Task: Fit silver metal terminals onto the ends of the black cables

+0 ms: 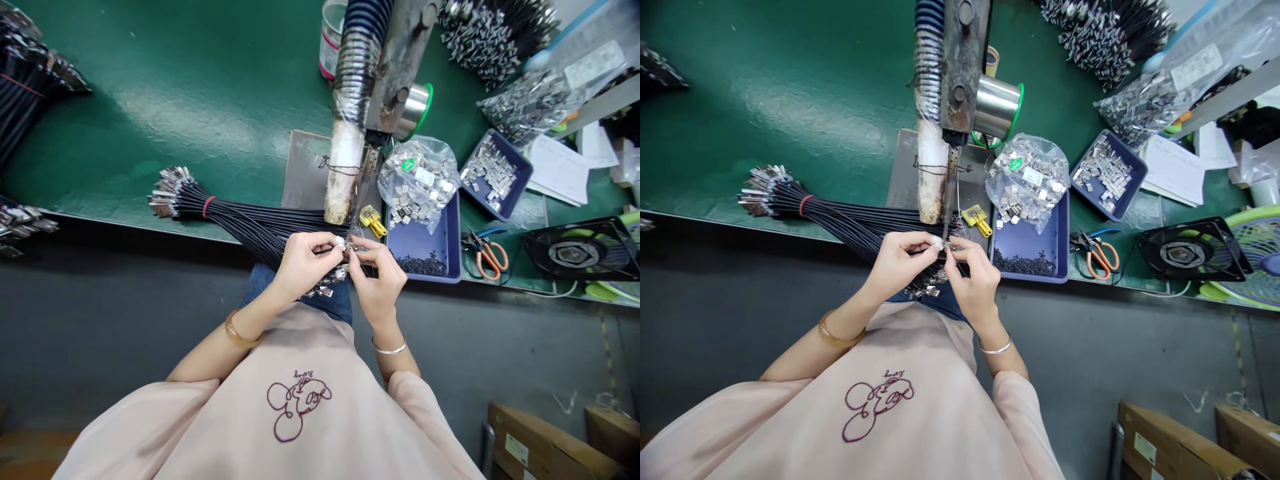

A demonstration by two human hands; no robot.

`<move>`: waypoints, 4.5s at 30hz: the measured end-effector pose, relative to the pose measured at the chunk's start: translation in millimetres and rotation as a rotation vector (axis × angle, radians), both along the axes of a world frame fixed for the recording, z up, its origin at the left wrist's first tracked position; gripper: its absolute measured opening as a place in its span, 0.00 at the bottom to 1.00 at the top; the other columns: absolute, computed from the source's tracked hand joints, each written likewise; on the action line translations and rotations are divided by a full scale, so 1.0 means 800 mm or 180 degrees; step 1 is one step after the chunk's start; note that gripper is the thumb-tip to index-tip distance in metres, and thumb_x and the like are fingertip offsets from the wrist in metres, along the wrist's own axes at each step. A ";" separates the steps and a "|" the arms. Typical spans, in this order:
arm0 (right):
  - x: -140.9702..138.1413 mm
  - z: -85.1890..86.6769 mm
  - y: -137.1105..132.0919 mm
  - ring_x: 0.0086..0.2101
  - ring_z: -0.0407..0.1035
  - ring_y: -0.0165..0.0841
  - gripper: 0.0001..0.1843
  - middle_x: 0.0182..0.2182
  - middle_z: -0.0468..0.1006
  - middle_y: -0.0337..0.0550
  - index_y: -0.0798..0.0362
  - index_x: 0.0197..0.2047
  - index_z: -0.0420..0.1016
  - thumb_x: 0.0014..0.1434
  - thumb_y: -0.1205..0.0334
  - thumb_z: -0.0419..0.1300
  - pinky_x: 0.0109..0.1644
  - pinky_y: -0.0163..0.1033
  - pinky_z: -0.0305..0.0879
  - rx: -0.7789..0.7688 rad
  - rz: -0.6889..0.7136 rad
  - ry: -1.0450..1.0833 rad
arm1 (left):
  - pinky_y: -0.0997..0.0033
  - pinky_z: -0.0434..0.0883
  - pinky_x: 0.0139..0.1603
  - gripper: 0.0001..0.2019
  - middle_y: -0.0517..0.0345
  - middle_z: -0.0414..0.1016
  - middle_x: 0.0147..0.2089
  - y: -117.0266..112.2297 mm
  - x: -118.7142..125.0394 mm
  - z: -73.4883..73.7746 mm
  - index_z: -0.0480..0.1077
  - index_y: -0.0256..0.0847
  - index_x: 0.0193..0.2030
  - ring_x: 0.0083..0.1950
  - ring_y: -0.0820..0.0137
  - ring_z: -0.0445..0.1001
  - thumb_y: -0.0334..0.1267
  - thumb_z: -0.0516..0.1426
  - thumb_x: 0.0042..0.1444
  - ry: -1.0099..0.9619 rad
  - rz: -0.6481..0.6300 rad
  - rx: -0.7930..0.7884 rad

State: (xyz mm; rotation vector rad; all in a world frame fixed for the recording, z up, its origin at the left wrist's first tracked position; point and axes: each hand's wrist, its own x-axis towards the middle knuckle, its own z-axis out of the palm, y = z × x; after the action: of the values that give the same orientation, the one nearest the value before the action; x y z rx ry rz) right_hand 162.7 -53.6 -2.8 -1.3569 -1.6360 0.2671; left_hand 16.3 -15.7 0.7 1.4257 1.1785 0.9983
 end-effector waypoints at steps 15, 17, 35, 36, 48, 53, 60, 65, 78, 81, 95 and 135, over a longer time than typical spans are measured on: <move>0.002 0.005 0.002 0.42 0.80 0.35 0.06 0.41 0.84 0.44 0.50 0.33 0.73 0.60 0.70 0.62 0.44 0.40 0.79 -0.0008 0.0119 -0.0022 | 0.82 0.67 0.29 0.07 0.63 0.73 0.24 0.000 0.001 0.006 0.77 0.34 0.28 0.27 0.77 0.68 0.31 0.57 0.51 -0.0065 0.0034 -0.0024; 0.002 0.006 0.004 0.42 0.80 0.35 0.06 0.41 0.84 0.44 0.50 0.33 0.73 0.60 0.70 0.62 0.44 0.40 0.79 -0.0041 0.0127 -0.0037 | 0.82 0.66 0.29 0.07 0.63 0.71 0.24 0.000 0.002 0.006 0.77 0.34 0.27 0.26 0.78 0.67 0.30 0.57 0.51 -0.0044 0.0045 -0.0021; -0.003 -0.003 -0.005 0.41 0.81 0.32 0.07 0.40 0.84 0.43 0.49 0.36 0.71 0.62 0.71 0.61 0.42 0.37 0.78 0.0352 0.0005 -0.0364 | 0.78 0.70 0.30 0.04 0.60 0.76 0.27 0.001 -0.002 -0.006 0.75 0.35 0.30 0.28 0.74 0.73 0.33 0.59 0.53 -0.0260 -0.0081 -0.0044; -0.004 -0.003 -0.005 0.40 0.81 0.32 0.06 0.40 0.84 0.42 0.49 0.35 0.71 0.62 0.70 0.62 0.41 0.36 0.78 0.0198 -0.0040 -0.0129 | 0.78 0.71 0.31 0.04 0.59 0.77 0.28 0.000 -0.003 -0.005 0.75 0.35 0.32 0.29 0.74 0.75 0.33 0.60 0.53 -0.0346 -0.0096 -0.0062; -0.003 0.001 -0.006 0.39 0.79 0.31 0.04 0.39 0.82 0.42 0.51 0.34 0.75 0.62 0.63 0.64 0.41 0.38 0.80 -0.0520 -0.0003 0.0707 | 0.81 0.68 0.28 0.05 0.58 0.78 0.31 -0.008 -0.003 -0.006 0.74 0.35 0.35 0.30 0.74 0.75 0.34 0.59 0.55 -0.0395 -0.0074 -0.0098; -0.002 -0.001 -0.002 0.38 0.79 0.31 0.06 0.39 0.82 0.42 0.51 0.33 0.75 0.62 0.60 0.64 0.41 0.38 0.80 -0.0773 0.0010 0.0852 | 0.81 0.71 0.32 0.04 0.58 0.78 0.31 -0.010 0.001 -0.005 0.75 0.35 0.34 0.32 0.74 0.75 0.32 0.59 0.55 -0.0337 0.0082 0.0063; -0.003 0.003 0.009 0.37 0.77 0.30 0.04 0.37 0.81 0.40 0.50 0.33 0.77 0.61 0.63 0.65 0.37 0.35 0.78 -0.0537 -0.0036 0.0719 | 0.80 0.73 0.34 0.05 0.56 0.79 0.35 -0.009 0.007 -0.004 0.76 0.36 0.35 0.35 0.74 0.76 0.30 0.58 0.56 -0.0145 0.0305 0.0365; -0.007 0.000 0.007 0.39 0.78 0.32 0.04 0.37 0.82 0.42 0.50 0.32 0.76 0.60 0.66 0.65 0.38 0.38 0.77 -0.0177 -0.0080 0.0535 | 0.82 0.72 0.31 0.04 0.57 0.79 0.33 -0.008 0.008 -0.002 0.76 0.36 0.33 0.33 0.75 0.76 0.29 0.58 0.56 -0.0097 0.0361 0.0584; 0.003 -0.002 0.005 0.14 0.65 0.22 0.09 0.22 0.73 0.27 0.48 0.38 0.61 0.68 0.55 0.56 0.17 0.27 0.61 -0.1366 0.0270 0.1462 | 0.80 0.63 0.26 0.05 0.60 0.74 0.27 -0.010 -0.003 -0.003 0.76 0.35 0.33 0.25 0.78 0.66 0.29 0.58 0.52 0.0242 -0.0027 0.0743; 0.006 0.001 0.007 0.18 0.67 0.23 0.09 0.25 0.74 0.30 0.48 0.37 0.61 0.67 0.55 0.56 0.19 0.27 0.65 -0.1374 0.0557 0.1518 | 0.80 0.61 0.24 0.04 0.62 0.71 0.24 -0.007 -0.011 0.001 0.75 0.35 0.32 0.23 0.79 0.63 0.28 0.58 0.51 0.0206 -0.0159 0.0851; 0.013 0.021 -0.013 0.34 0.73 0.30 0.05 0.35 0.77 0.41 0.49 0.42 0.76 0.66 0.66 0.58 0.35 0.35 0.71 -0.0298 0.0581 -0.0853 | 0.79 0.56 0.24 0.06 0.64 0.65 0.22 0.000 -0.031 0.020 0.72 0.34 0.25 0.24 0.79 0.58 0.31 0.57 0.51 -0.0049 -0.0868 0.0238; 0.125 0.023 0.002 0.19 0.67 0.35 0.20 0.13 0.67 0.35 0.49 0.34 0.77 0.55 0.40 0.59 0.27 0.40 0.60 -0.0931 -0.1421 -0.0580 | 0.79 0.62 0.28 0.06 0.61 0.68 0.23 0.008 -0.026 -0.007 0.75 0.30 0.32 0.25 0.79 0.62 0.33 0.60 0.51 -0.0290 -0.1012 -0.0458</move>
State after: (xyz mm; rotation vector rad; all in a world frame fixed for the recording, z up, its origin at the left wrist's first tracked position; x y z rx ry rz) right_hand 262.8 -51.7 15.8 -1.9762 -1.4256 0.1204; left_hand -4.7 -9.6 -4.5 1.3849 0.9034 0.7337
